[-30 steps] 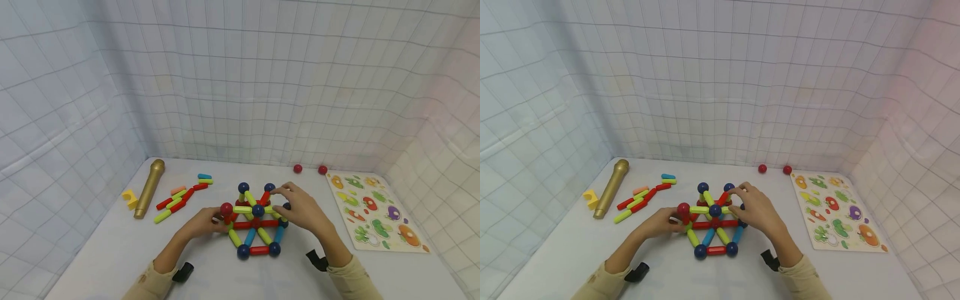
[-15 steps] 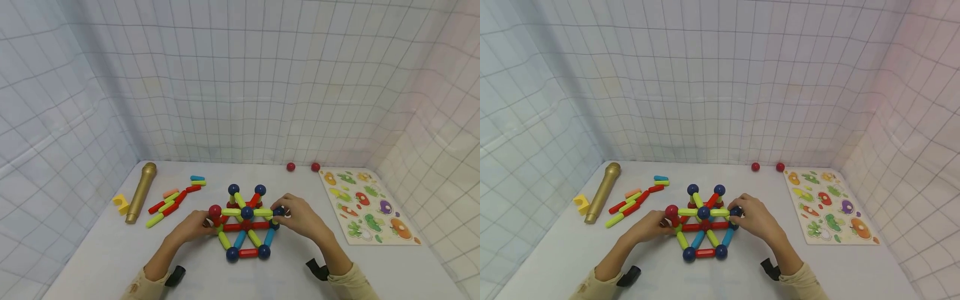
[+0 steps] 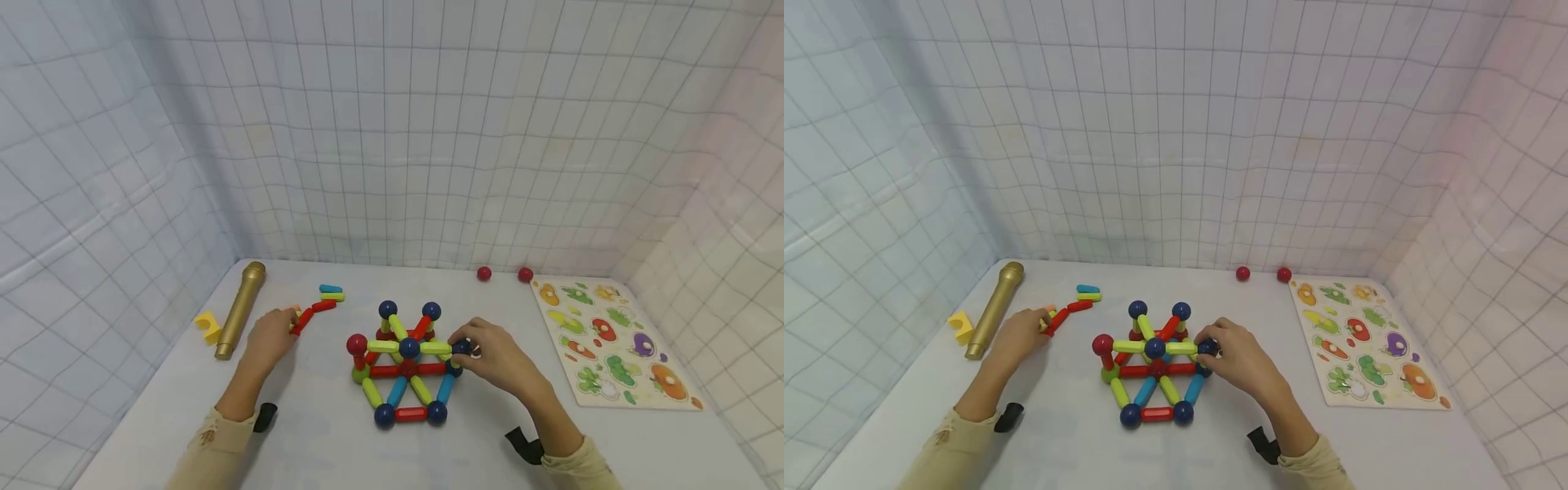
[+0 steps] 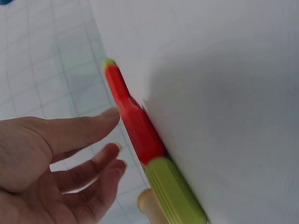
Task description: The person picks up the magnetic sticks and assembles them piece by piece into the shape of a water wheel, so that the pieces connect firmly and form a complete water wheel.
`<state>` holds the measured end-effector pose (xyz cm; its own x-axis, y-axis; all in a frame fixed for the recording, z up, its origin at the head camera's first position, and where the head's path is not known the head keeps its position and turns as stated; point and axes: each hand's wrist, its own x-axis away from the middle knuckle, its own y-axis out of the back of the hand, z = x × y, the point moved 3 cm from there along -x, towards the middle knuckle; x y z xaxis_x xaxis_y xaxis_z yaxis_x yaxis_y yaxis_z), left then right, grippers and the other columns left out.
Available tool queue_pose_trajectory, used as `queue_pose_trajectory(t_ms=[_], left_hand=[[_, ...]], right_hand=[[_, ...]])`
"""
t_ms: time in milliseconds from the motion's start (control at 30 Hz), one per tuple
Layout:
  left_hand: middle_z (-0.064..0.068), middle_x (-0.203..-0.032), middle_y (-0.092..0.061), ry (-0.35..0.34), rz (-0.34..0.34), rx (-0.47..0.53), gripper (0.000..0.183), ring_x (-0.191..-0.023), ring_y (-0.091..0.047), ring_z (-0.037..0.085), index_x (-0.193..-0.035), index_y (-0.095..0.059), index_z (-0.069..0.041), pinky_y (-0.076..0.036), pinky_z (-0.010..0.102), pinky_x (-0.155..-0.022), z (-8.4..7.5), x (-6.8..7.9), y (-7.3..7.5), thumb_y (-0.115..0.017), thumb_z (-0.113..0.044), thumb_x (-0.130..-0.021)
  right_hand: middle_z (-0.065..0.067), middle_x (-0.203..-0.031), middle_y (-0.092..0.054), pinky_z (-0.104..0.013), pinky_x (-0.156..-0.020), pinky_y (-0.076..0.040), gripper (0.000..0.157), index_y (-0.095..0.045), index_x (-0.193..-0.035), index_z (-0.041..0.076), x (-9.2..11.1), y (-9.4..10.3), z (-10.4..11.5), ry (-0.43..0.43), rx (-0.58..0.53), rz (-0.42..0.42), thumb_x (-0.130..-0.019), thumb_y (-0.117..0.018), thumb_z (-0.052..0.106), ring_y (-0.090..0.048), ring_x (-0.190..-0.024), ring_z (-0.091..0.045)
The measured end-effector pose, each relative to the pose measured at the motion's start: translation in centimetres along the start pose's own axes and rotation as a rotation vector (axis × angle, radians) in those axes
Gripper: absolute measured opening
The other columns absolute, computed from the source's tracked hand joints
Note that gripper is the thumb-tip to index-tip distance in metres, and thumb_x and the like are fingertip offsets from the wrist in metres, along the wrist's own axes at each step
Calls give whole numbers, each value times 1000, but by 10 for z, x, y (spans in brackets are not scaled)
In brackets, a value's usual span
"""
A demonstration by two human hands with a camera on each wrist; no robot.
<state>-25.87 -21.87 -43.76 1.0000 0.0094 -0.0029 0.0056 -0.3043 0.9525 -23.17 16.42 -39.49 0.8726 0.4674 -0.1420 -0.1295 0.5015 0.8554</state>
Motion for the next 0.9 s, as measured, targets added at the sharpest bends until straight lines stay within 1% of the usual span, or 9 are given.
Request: queue_pose_trajectory(t_ms=[33, 100, 167, 233, 367, 533, 667, 833, 900], left_hand=[[17, -89, -64, 28, -9, -27, 22, -77, -59, 28, -100, -66, 1, -51, 41, -66, 6, -1, 1, -74, -3, -79], [17, -87, -61, 72, 14, -51, 25, -74, -57, 29, -99, -65, 1, -50, 41, -64, 12, -2, 0, -76, -5, -78], [16, -87, -59, 94, 39, -66, 26, -73, -57, 29, -99, -64, 1, -49, 40, -62, 15, -3, -3, -77, -5, -77], [15, -85, -57, 104, 37, -84, 25, -72, -56, 29, -98, -63, 0, -49, 39, -60, 14, -4, -6, -76, -3, -78], [17, -81, -59, 72, 1, -144, 11, -68, -58, 30, -90, -62, 1, -50, 39, -59, 9, -9, -7, -70, 0, -82], [16, -78, -64, 3, 4, -196, 0, -68, -60, 29, -86, -64, 1, -53, 43, -64, 4, -10, -8, -64, 1, -86], [14, -78, -64, -15, -2, -148, 6, -66, -57, 25, -92, -63, 1, -52, 40, -65, 7, -8, -10, -65, -1, -87], [12, -78, -60, 7, 13, 17, 18, -66, -52, 21, -99, -55, 3, -47, 31, -60, 11, -7, -11, -66, -10, -90], [13, -82, -60, 28, 17, 77, 24, -70, -53, 21, -106, -55, 4, -47, 30, -62, 10, -6, -9, -66, -11, -91]], right_hand=[[4, -106, -65, -23, -72, -51, 22, -71, -104, 19, 0, 0, 1, -1, -1, 3, -83, -77, 20, -57, -87, -10], [3, -106, -65, -23, -73, -51, 23, -71, -105, 18, 1, -1, 1, 5, 1, 8, -83, -77, 20, -58, -87, -10], [2, -107, -65, -23, -74, -52, 23, -71, -105, 18, 2, -1, 2, 9, 0, 11, -83, -77, 20, -58, -88, -11], [2, -108, -65, -24, -75, -52, 23, -71, -105, 18, 2, 0, 3, 14, 6, 6, -83, -77, 21, -58, -88, -11], [1, -108, -65, -25, -76, -53, 24, -71, -105, 18, 1, 2, 2, 18, 17, -9, -83, -77, 21, -58, -88, -12], [1, -109, -65, -26, -76, -53, 24, -71, -106, 17, 0, 2, 1, 17, 14, -10, -83, -77, 21, -58, -89, -12], [0, -109, -65, -24, -74, -53, 24, -71, -106, 17, 1, 1, 0, 19, 10, -2, -83, -76, 21, -57, -88, -11], [1, -109, -65, -24, -75, -53, 24, -70, -106, 17, 1, 0, 0, 13, 7, -5, -83, -77, 21, -57, -88, -11], [1, -108, -65, -25, -75, -53, 24, -70, -106, 18, 1, 0, 0, 13, 8, -6, -83, -77, 21, -58, -88, -11]])
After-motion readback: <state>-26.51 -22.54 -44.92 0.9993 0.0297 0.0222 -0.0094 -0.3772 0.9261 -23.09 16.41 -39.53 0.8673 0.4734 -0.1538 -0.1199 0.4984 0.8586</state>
